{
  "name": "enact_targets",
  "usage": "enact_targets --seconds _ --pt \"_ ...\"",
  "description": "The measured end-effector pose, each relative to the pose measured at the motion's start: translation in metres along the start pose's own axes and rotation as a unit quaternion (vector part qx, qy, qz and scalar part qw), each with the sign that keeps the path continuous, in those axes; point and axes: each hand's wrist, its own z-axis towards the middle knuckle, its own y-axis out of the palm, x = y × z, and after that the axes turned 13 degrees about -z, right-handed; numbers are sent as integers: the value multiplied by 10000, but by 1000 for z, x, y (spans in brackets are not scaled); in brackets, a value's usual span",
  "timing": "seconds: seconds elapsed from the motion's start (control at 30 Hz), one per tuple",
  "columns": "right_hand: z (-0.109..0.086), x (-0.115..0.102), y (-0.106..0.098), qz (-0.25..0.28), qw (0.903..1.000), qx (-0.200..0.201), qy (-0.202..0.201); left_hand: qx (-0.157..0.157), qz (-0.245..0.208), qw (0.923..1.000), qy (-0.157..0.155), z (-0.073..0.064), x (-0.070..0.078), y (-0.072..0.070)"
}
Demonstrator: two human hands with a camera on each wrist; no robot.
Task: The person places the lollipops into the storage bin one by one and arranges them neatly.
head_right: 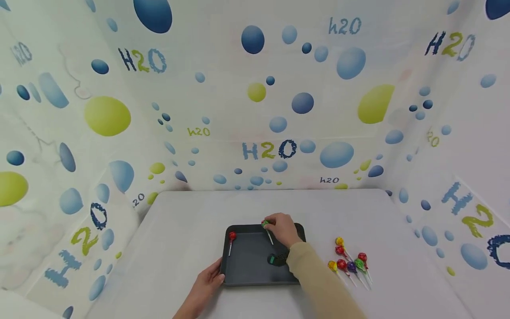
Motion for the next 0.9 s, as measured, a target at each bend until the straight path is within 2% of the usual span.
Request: enact_targets --seconds 0.23,0.43,0.67,0.9 --pt "0 -26 40 -292 9992 -109 -259 33 -13 10000 -42 -1 0 1" --pt "2 -46 66 -555 9984 4 53 17 12 10000 -16 -1 0 0" --pt "8 -61 80 -896 9944 343 443 138 -14 9997 -198 -1 0 1" --pt "10 -69 81 -1065 9920 328 597 83 0 9997 -220 0 2 0"
